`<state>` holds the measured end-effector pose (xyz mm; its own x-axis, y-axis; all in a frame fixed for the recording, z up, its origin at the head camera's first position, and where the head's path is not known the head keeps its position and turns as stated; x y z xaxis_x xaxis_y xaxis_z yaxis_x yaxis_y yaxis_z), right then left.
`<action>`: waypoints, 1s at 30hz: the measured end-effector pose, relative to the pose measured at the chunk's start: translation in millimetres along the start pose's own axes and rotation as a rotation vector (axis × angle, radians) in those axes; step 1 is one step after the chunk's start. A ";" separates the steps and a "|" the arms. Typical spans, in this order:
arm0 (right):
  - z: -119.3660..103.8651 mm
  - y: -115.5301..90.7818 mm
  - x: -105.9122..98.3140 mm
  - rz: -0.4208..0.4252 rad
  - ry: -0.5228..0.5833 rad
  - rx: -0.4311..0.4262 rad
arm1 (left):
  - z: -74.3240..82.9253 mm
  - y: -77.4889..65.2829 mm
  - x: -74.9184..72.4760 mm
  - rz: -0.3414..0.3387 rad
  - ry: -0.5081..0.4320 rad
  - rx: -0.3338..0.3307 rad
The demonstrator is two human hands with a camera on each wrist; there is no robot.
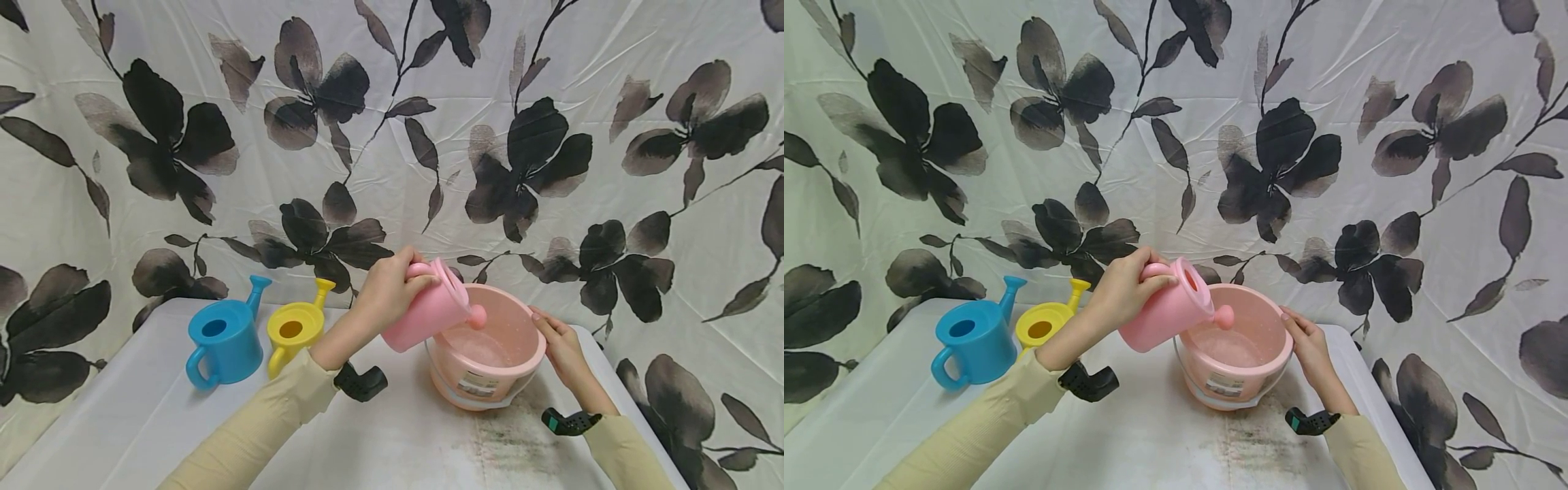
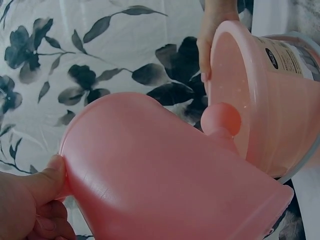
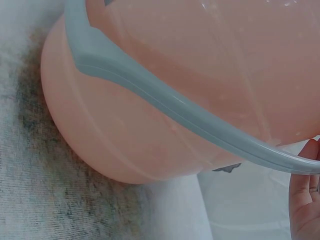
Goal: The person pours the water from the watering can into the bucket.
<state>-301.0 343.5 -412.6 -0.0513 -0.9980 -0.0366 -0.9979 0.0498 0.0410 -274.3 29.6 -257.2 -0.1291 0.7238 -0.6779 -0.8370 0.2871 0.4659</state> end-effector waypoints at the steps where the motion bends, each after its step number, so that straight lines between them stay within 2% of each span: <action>1: -0.1 0.0 0.0 0.002 -0.001 0.001 | -0.1 -0.1 0.0 -0.002 -0.001 0.001; 19: 0.0 1.1 -0.8 0.003 -0.026 0.015 | 0.9 -1.4 0.5 -0.013 -0.005 -0.005; 30: -0.7 1.3 -1.6 -0.003 -0.025 0.016 | 4.4 -1.0 -0.1 0.000 0.006 0.016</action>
<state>-302.2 345.1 -411.8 -0.0487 -0.9969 -0.0613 -0.9986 0.0472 0.0252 -271.1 32.0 -255.1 -0.1318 0.7202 -0.6812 -0.8283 0.2974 0.4748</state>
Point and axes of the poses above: each hand's wrist, its own y-axis towards the middle knuckle, its own x-axis out of the palm, z = x × y, the point moved 5 cm from there along y, towards the middle knuckle, and after that the axes turned 3 degrees about x, right-handed, at the moved point
